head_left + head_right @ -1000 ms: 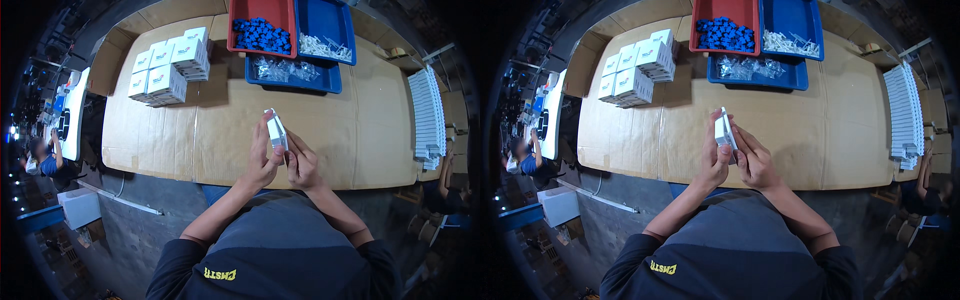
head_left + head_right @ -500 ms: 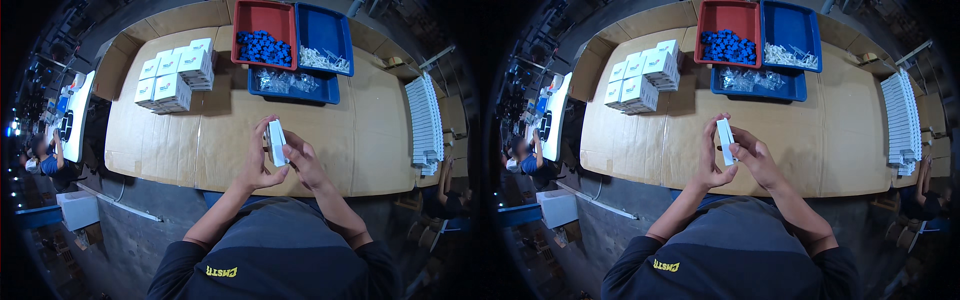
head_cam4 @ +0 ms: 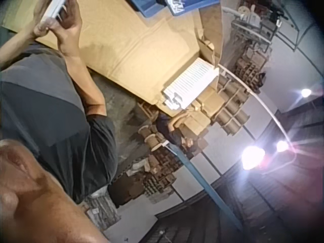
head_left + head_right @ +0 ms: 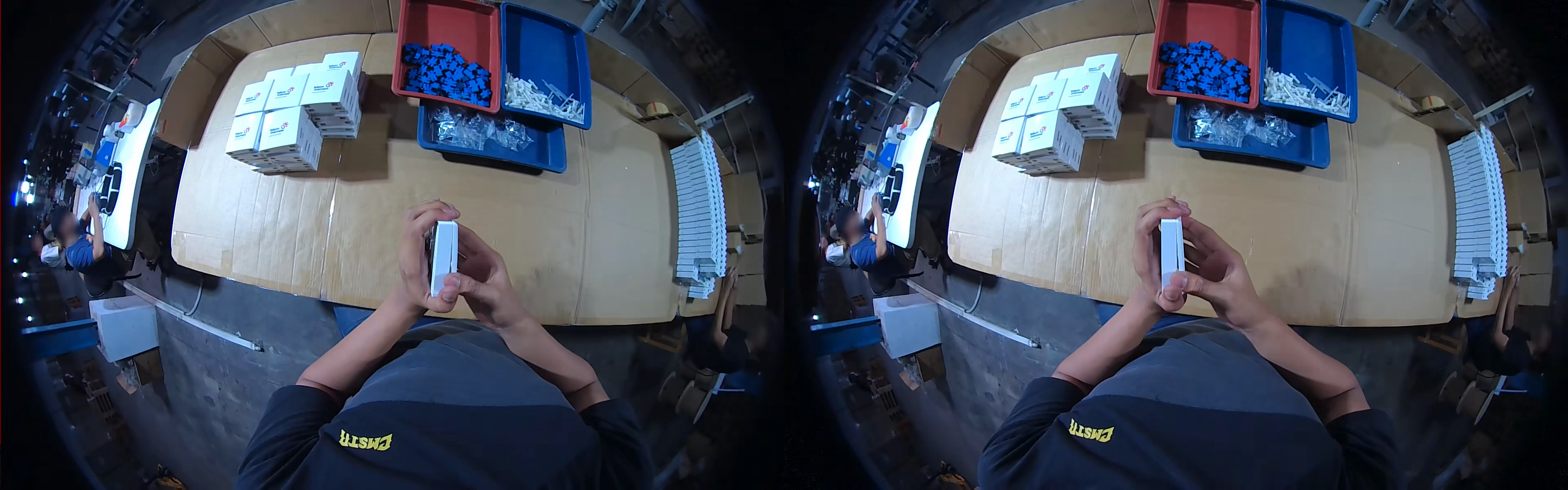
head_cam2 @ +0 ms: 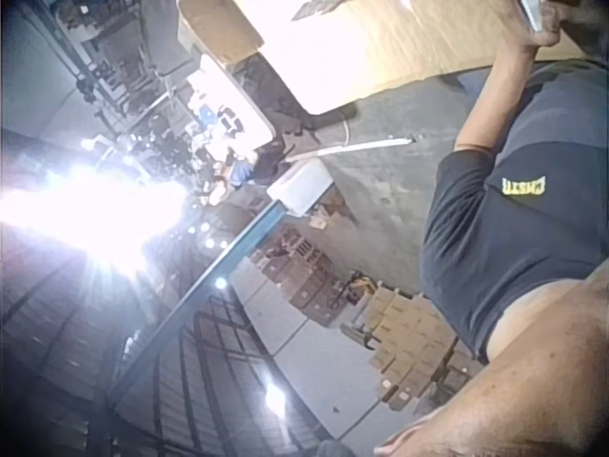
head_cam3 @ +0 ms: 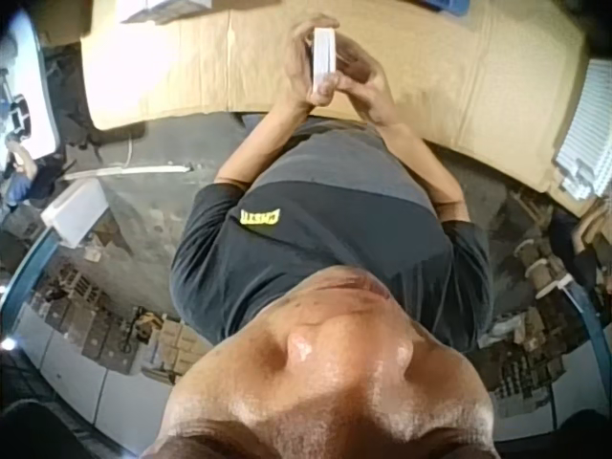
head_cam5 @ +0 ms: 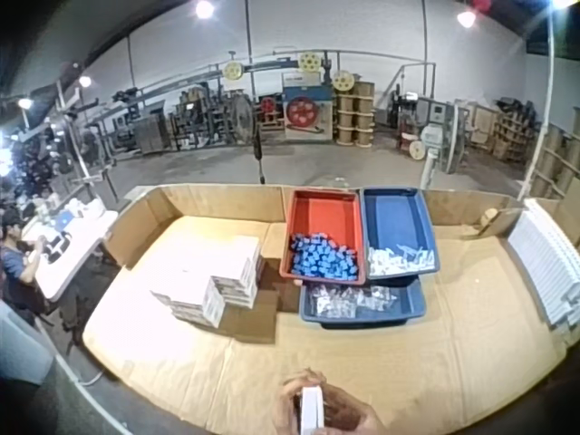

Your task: The person picks up a white box, removes a plastic case, and places a screw and a wall plug from a small bag into it. After adding a blue component, they snap the case shut and place it back into the box.

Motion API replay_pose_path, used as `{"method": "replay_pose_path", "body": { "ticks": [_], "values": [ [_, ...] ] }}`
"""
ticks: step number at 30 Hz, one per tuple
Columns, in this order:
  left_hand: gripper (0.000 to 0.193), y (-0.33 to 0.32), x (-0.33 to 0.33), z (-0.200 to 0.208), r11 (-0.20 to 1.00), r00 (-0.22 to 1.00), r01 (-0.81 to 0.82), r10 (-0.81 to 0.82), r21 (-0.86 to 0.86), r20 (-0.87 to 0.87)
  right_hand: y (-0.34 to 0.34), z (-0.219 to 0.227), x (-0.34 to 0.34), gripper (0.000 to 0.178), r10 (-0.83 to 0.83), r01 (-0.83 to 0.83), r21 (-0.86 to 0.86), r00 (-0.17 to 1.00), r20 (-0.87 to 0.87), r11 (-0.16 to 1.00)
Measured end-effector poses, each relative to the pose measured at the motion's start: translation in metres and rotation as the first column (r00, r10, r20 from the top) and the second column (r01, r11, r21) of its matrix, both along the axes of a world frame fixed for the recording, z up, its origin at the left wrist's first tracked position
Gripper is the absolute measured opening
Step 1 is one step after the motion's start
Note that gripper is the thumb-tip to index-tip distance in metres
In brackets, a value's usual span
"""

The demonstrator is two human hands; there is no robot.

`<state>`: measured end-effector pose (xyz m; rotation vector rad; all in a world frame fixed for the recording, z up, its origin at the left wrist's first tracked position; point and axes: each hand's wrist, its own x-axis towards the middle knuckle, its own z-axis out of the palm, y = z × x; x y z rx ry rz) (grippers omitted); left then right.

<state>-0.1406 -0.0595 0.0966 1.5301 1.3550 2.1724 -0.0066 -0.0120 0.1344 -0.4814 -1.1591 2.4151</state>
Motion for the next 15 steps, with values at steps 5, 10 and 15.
{"method": "replay_pose_path", "body": {
  "ticks": [5,10,15],
  "values": [
    [0.079,-0.005,0.003,0.0,1.0,1.0,0.013,-0.012,-0.011,0.015,-0.006,-0.002,-0.001,0.092,-0.032,0.03,-0.042,0.998,-0.047,0.999],
    [0.077,0.004,0.004,0.017,0.996,0.998,-0.008,0.001,-0.088,-0.069,0.021,-0.002,-0.004,0.097,-0.186,0.195,0.249,0.981,-0.06,0.948],
    [0.05,-0.002,0.015,0.031,0.882,0.712,0.383,-0.092,-0.275,0.696,0.045,0.01,-0.001,0.099,-0.397,0.154,0.81,0.912,0.105,0.567]
  ]
}}
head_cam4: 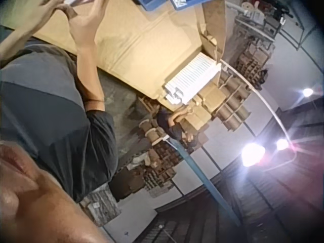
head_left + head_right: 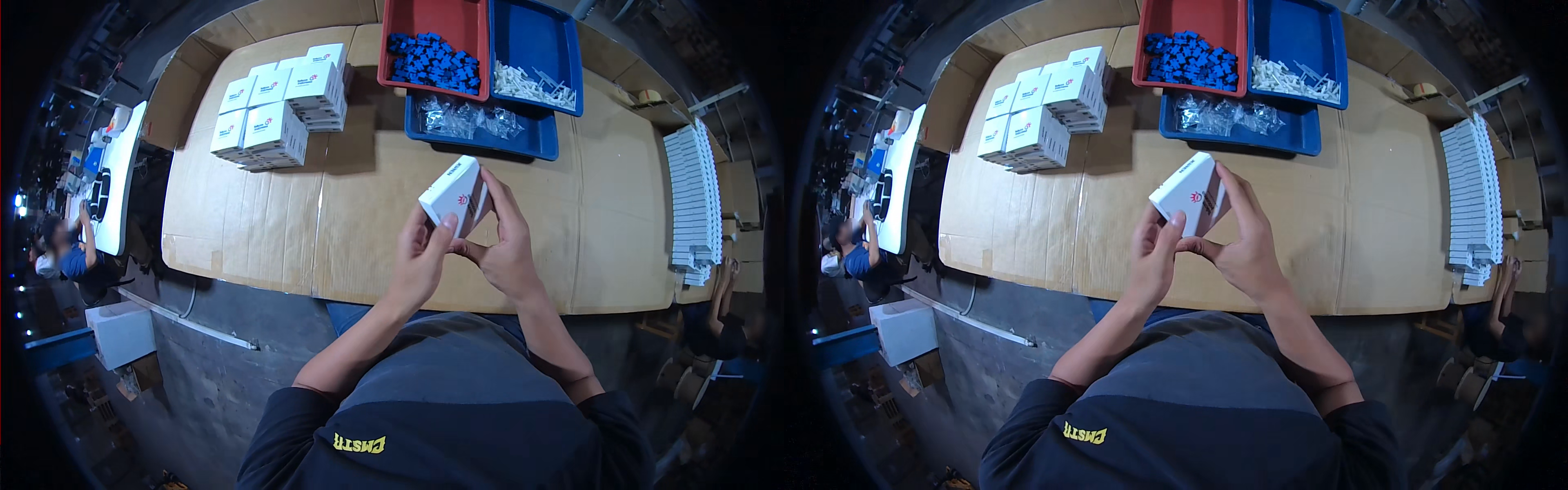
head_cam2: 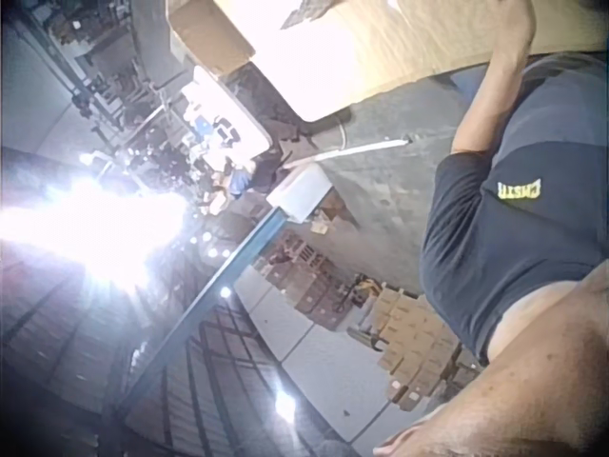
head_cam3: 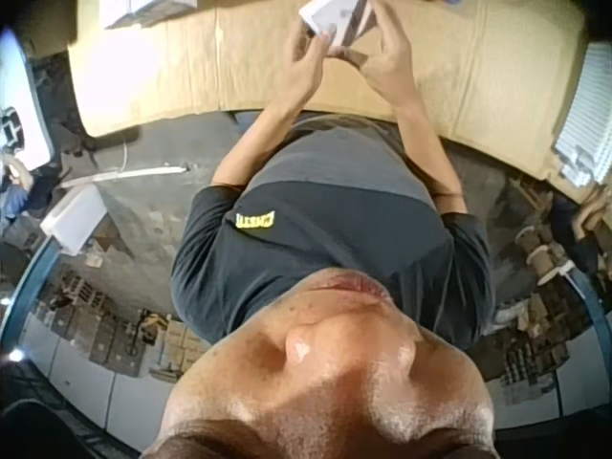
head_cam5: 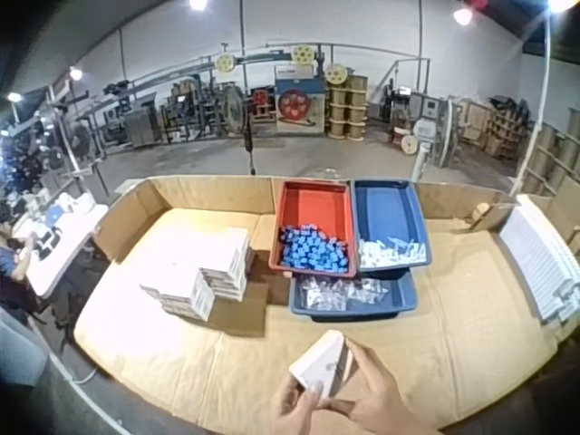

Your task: The person picks up a white box, removes a plastic case, and places a screw and a wall plug from a small bag into it. After adding a blue component, they snap the case shut and place it back into the box.

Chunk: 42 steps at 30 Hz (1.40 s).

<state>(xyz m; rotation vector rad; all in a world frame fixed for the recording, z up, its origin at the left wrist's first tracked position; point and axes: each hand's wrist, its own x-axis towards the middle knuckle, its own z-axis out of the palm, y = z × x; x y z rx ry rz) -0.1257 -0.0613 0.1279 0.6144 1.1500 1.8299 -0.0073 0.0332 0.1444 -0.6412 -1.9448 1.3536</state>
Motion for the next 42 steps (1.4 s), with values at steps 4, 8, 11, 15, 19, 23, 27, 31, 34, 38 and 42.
{"method": "replay_pose_path", "body": {
  "ticks": [4,8,11,15,19,23,27,31,34,38,42],
  "values": [
    [0.039,-0.007,-0.012,-0.006,1.0,0.951,-0.03,0.026,0.008,0.307,0.005,-0.014,0.005,0.078,-0.076,0.067,-0.111,0.994,-0.078,0.992],
    [0.035,-0.013,-0.015,-0.008,0.993,0.879,-0.019,-0.038,0.114,0.476,0.007,-0.013,0.019,0.044,-0.095,0.02,-0.539,0.989,-0.112,0.842],
    [0.037,-0.016,-0.012,-0.013,0.995,0.902,-0.01,-0.033,0.097,0.431,-0.001,-0.008,0.023,0.036,-0.064,0.004,-0.568,0.994,-0.086,0.823],
    [0.044,-0.016,-0.015,-0.01,0.995,0.885,0.053,-0.089,0.09,0.457,-0.014,0.003,0.023,0.032,-0.061,-0.027,-0.47,0.983,-0.173,0.882],
    [0.047,-0.015,-0.022,-0.018,0.976,0.875,0.122,-0.192,0.18,0.444,-0.019,0.008,0.021,0.028,-0.076,0.014,-0.287,0.975,-0.207,0.958],
    [0.066,-0.024,-0.026,-0.033,0.976,0.893,0.18,-0.214,0.122,0.397,-0.015,0.011,0.024,0.024,-0.035,-0.017,-0.248,0.978,-0.206,0.969],
    [0.106,-0.026,-0.028,-0.029,0.927,0.791,0.255,-0.364,0.276,0.491,-0.006,0.009,0.022,0.023,-0.077,-0.005,-0.431,0.982,-0.173,0.902],
    [0.092,-0.003,-0.006,0.008,0.946,0.874,0.274,-0.32,0.173,0.366,-0.003,-0.008,0.018,0.026,-0.089,-0.014,-0.554,0.983,-0.159,0.832],
    [0.082,0.0,-0.013,0.003,0.924,0.772,0.383,-0.331,0.019,0.543,0.002,-0.015,0.014,0.024,-0.155,0.112,-0.501,0.987,-0.047,0.858],
    [0.07,-0.002,-0.019,-0.002,0.882,0.625,0.472,-0.343,0.01,0.702,0.013,-0.012,0.014,0.027,-0.231,0.226,0.055,0.963,0.136,0.973],
    [0.08,-0.001,-0.019,0.003,0.873,0.681,0.473,-0.278,-0.117,0.678,0.01,0.007,0.021,0.041,0.004,-0.064,0.413,0.99,0.144,0.908]
  ]
}}
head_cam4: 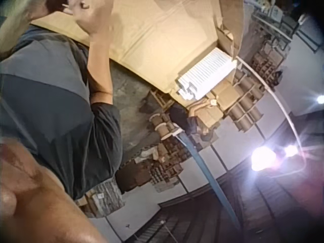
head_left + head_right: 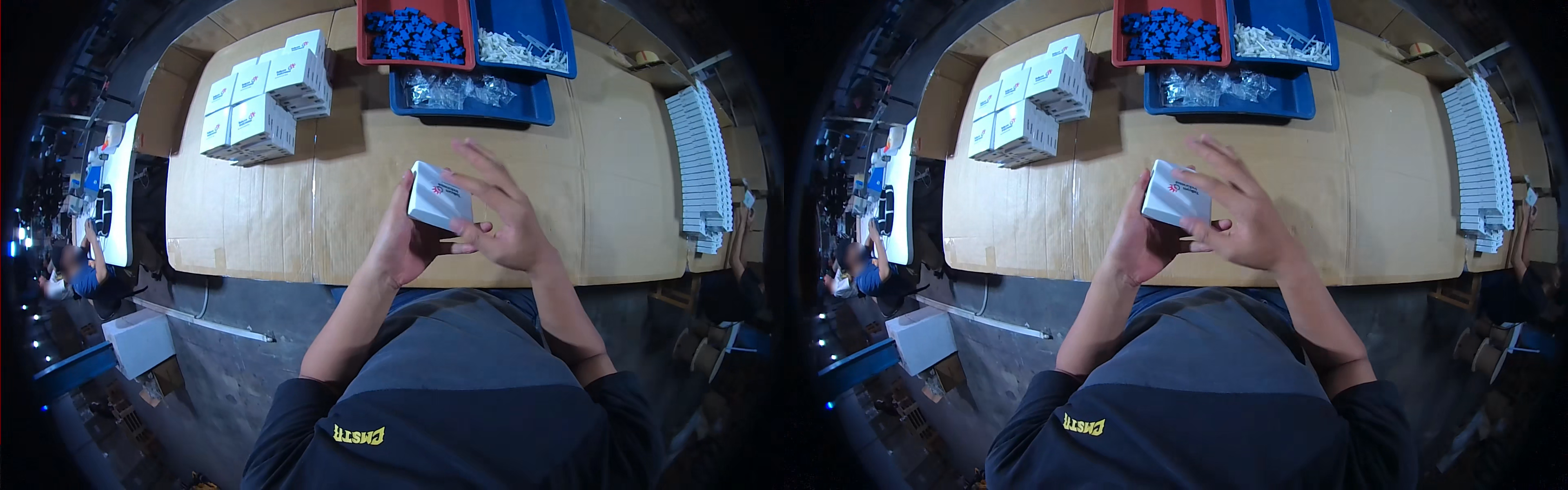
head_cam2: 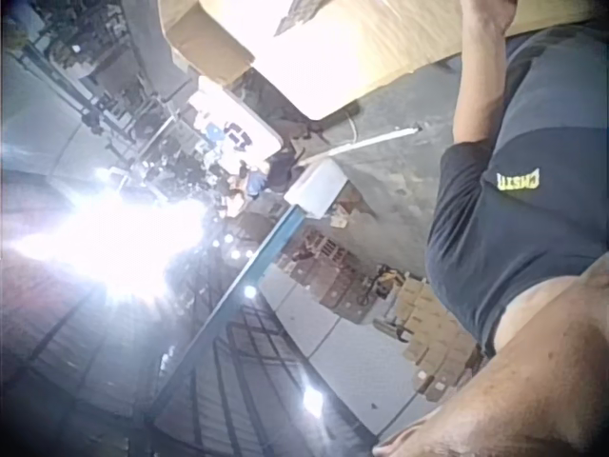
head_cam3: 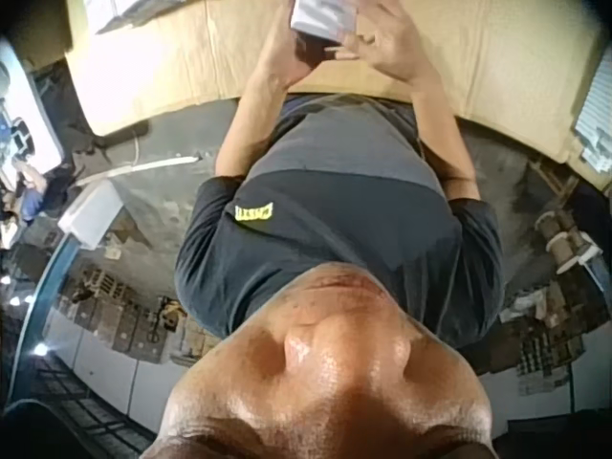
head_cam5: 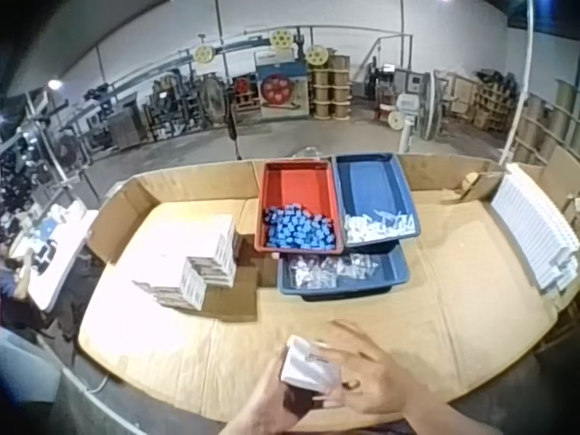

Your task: The person picks up a white box, removes a plastic case, and places a screw and a wall plug from a small bag into it. After adding a blue component, they snap the case shut and place it back into the box.

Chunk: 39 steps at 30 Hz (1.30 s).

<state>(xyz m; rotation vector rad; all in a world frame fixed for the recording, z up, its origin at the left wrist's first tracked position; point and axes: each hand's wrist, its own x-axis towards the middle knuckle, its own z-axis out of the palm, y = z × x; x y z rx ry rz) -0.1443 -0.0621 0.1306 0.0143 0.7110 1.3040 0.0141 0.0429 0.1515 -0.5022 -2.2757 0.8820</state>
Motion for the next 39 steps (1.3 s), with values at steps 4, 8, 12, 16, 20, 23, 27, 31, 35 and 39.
{"method": "replay_pose_path", "body": {
  "ticks": [4,8,12,16,20,23,27,31,35,39],
  "values": [
    [0.079,-0.003,-0.004,-0.005,1.0,1.0,0.001,-0.001,0.002,0.004,-0.004,-0.008,0.002,0.047,0.184,-0.168,-0.422,0.983,-0.003,0.891],
    [0.073,-0.002,0.014,-0.032,0.989,0.881,-0.054,0.111,0.135,-0.46,0.002,-0.023,0.004,0.049,0.056,-0.071,-0.238,0.996,-0.069,0.969],
    [0.066,0.008,0.009,-0.026,0.994,0.941,-0.015,0.051,0.109,-0.335,-0.001,-0.008,0.006,0.055,0.078,-0.093,-0.352,0.995,-0.057,0.931],
    [0.062,0.012,0.015,-0.006,0.998,0.952,-0.003,0.023,0.065,-0.305,0.01,-0.009,0.002,0.065,0.05,-0.051,-0.006,0.998,-0.03,0.999],
    [0.068,0.018,0.028,0.017,1.0,0.936,-0.012,0.014,0.008,-0.351,0.019,-0.037,-0.004,0.063,0.109,-0.105,0.042,0.988,-0.105,0.994],
    [0.064,0.02,0.037,0.017,0.997,0.935,-0.077,0.08,0.022,-0.346,0.014,-0.047,-0.013,0.061,0.046,-0.03,0.079,0.977,-0.207,0.996],
    [0.057,0.019,0.034,-0.001,0.998,0.935,-0.063,0.06,0.003,-0.348,0.013,-0.052,-0.013,0.062,0.055,-0.056,0.003,0.979,-0.194,0.998],
    [0.056,0.02,0.041,-0.006,0.995,0.928,-0.095,0.089,0.0,-0.362,0.011,-0.068,-0.012,0.064,0.061,-0.055,0.031,0.972,-0.228,0.998],
    [0.059,0.02,0.049,-0.007,0.991,0.922,-0.13,0.108,-0.033,-0.372,0.008,-0.073,-0.012,0.064,0.065,-0.055,0.047,0.959,-0.277,0.997],
    [0.064,0.022,0.055,-0.005,0.986,0.908,-0.166,0.142,-0.027,-0.395,0.008,-0.076,-0.012,0.062,0.067,-0.053,0.056,0.952,-0.298,0.997]
  ]
}}
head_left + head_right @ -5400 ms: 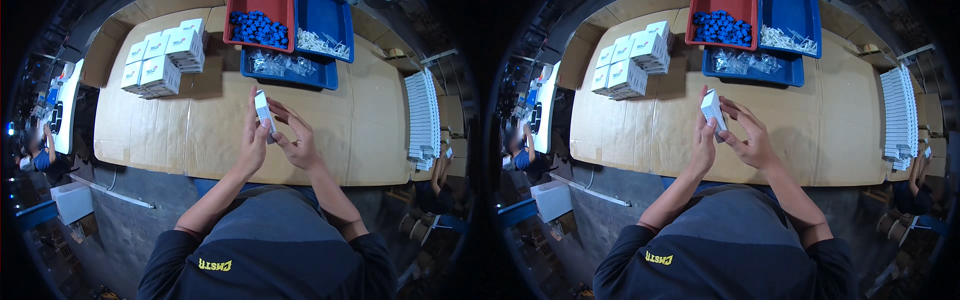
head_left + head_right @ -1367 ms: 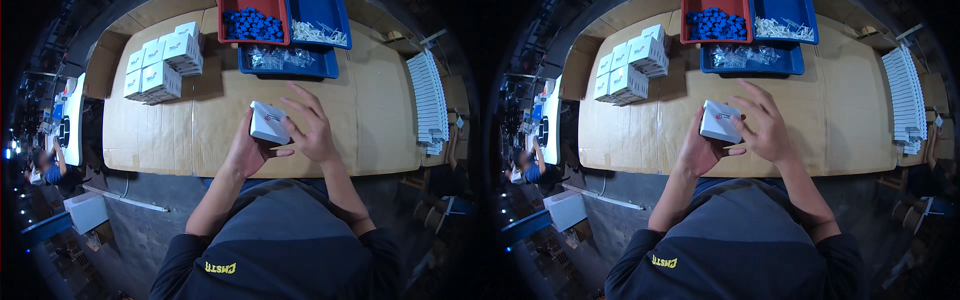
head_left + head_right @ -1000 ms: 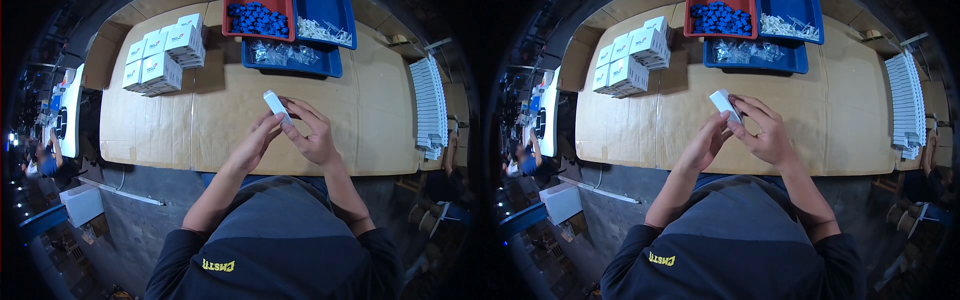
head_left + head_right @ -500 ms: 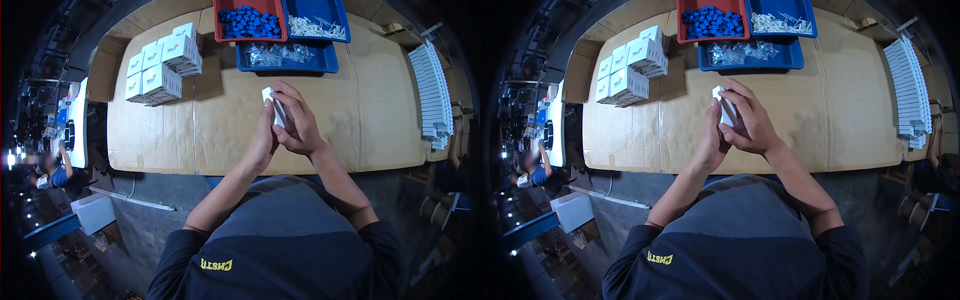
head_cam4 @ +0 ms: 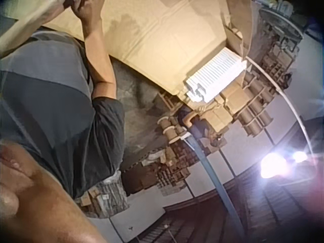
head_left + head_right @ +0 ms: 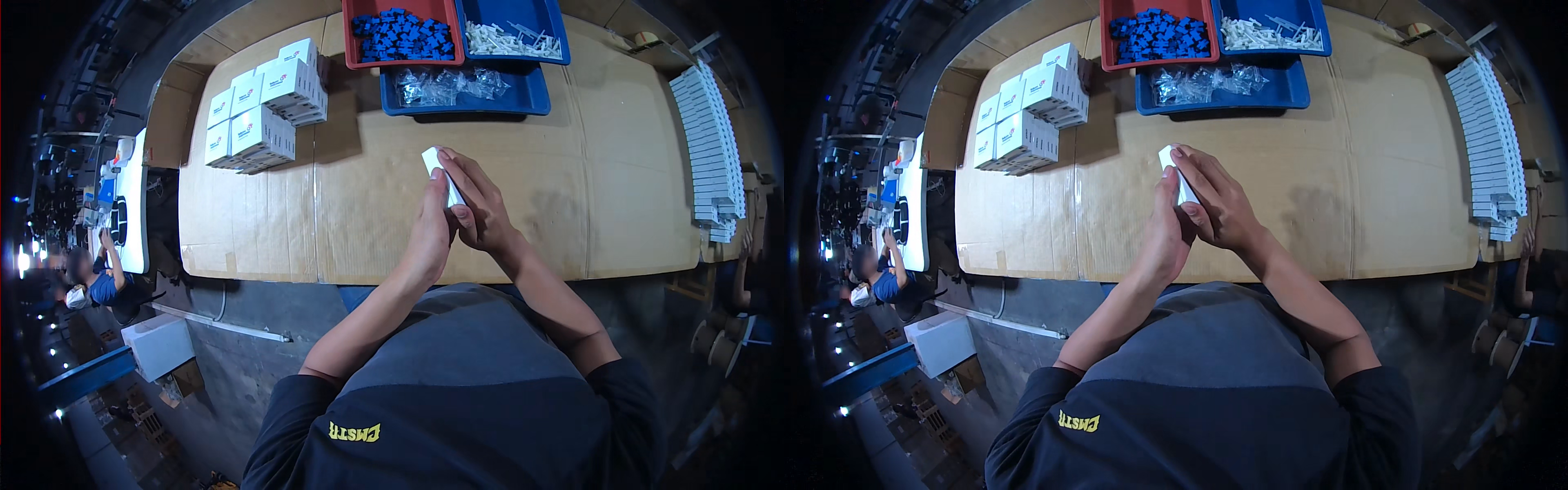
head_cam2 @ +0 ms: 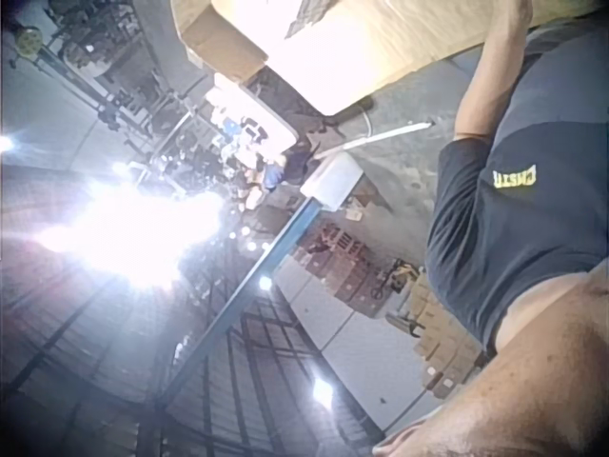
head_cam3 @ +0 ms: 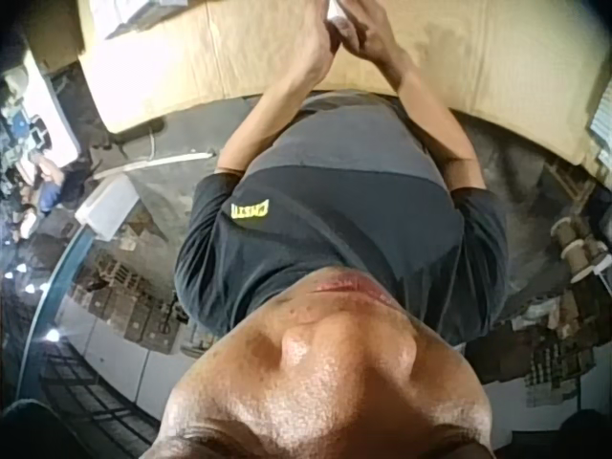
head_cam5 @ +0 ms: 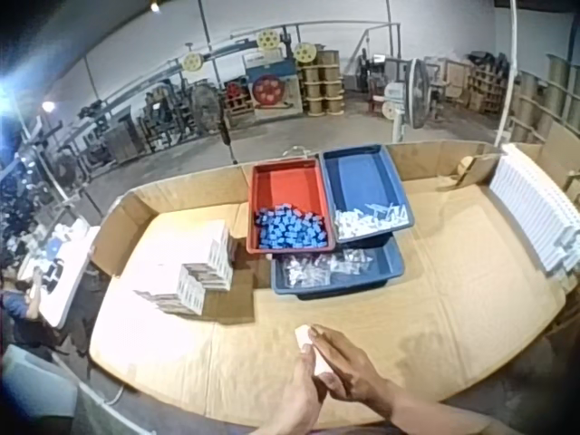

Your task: The person picks up a white box, removes a plastic case, and places a screw and a wall plug from a small bag into it. After adding a blue component, they snap the case shut and place it back into the box.

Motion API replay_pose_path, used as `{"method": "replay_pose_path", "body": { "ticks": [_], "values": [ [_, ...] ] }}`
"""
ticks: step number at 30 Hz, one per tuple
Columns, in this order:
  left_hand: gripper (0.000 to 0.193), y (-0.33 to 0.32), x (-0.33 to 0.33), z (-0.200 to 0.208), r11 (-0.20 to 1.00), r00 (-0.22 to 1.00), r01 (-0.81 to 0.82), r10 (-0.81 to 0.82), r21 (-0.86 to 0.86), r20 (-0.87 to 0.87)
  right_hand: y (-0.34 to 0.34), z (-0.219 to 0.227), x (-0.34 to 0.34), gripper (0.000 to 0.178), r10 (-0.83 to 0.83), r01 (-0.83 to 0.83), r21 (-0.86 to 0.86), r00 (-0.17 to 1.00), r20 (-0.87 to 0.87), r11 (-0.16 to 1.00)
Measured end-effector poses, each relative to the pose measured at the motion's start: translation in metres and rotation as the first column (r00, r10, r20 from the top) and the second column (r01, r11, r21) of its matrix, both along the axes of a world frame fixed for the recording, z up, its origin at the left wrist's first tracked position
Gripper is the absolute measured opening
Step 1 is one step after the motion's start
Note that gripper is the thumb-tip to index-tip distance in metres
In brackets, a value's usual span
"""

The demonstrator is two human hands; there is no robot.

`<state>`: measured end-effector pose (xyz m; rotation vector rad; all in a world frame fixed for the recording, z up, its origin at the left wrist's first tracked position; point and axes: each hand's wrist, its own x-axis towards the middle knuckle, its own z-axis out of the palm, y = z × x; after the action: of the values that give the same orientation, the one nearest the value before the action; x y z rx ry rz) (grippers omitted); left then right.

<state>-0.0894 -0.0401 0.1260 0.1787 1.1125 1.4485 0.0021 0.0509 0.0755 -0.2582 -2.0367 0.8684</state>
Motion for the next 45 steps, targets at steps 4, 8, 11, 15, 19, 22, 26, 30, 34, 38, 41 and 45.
{"method": "replay_pose_path", "body": {
  "ticks": [4,8,11,15,19,22,26,30,34,38,41,45],
  "values": [
    [0.066,-0.001,0.0,-0.006,1.0,1.0,0.011,-0.011,0.001,-0.01,0.001,0.001,0.002,0.064,0.006,-0.006,-0.031,1.0,-0.008,0.999],
    [0.067,-0.001,-0.001,-0.008,1.0,1.0,0.001,-0.001,0.024,-0.004,0.006,0.005,0.002,0.07,0.052,-0.052,-0.074,0.999,0.003,0.996],
    [0.068,-0.001,0.001,-0.016,0.997,0.983,-0.017,0.03,0.073,-0.181,0.007,0.017,0.001,0.082,0.111,-0.122,-0.223,0.992,-0.064,0.967],
    [0.066,-0.003,-0.004,0.0,0.971,0.866,0.063,0.061,0.23,-0.496,0.01,0.032,0.014,0.095,0.111,-0.108,-0.392,0.994,-0.015,0.914],
    [0.067,-0.005,-0.016,-0.022,0.93,0.707,0.214,0.064,0.3,-0.704,0.012,0.039,0.024,0.074,0.147,-0.128,-0.398,0.989,0.017,0.909],
    [0.076,-0.008,-0.018,-0.033,0.896,0.756,0.191,0.125,0.4,-0.642,0.021,0.033,0.032,0.069,0.144,-0.117,-0.15,0.972,0.183,0.982],
    [0.079,-0.009,-0.02,-0.018,0.91,0.661,0.282,0.046,0.305,-0.749,0.009,0.052,0.036,0.071,0.231,-0.225,-0.581,0.971,-0.065,0.782],
    [0.074,-0.007,-0.022,-0.014,0.897,0.843,0.208,0.037,0.389,-0.536,0.002,0.066,0.024,0.07,0.119,-0.056,-0.355,0.98,0.158,0.933],
    [0.07,-0.004,-0.024,-0.023,0.9,0.813,0.156,0.116,0.406,-0.57,-0.001,0.048,0.022,0.071,0.158,-0.115,-0.242,0.973,0.167,0.964],
    [0.066,-0.012,-0.029,-0.028,0.905,0.713,0.2,0.129,0.376,-0.689,-0.008,0.046,0.021,0.066,0.142,-0.101,-0.183,0.964,0.227,0.978],
    [0.071,-0.015,-0.029,-0.022,0.913,0.814,0.157,0.096,0.376,-0.573,-0.009,0.042,0.018,0.062,0.133,-0.109,-0.113,0.963,0.234,0.988],
    [0.074,-0.015,-0.033,-0.032,0.913,0.795,0.164,0.102,0.374,-0.598,-0.011,0.04,0.017,0.058,0.111,-0.096,-0.077,0.967,0.231,0.992]
  ]
}}
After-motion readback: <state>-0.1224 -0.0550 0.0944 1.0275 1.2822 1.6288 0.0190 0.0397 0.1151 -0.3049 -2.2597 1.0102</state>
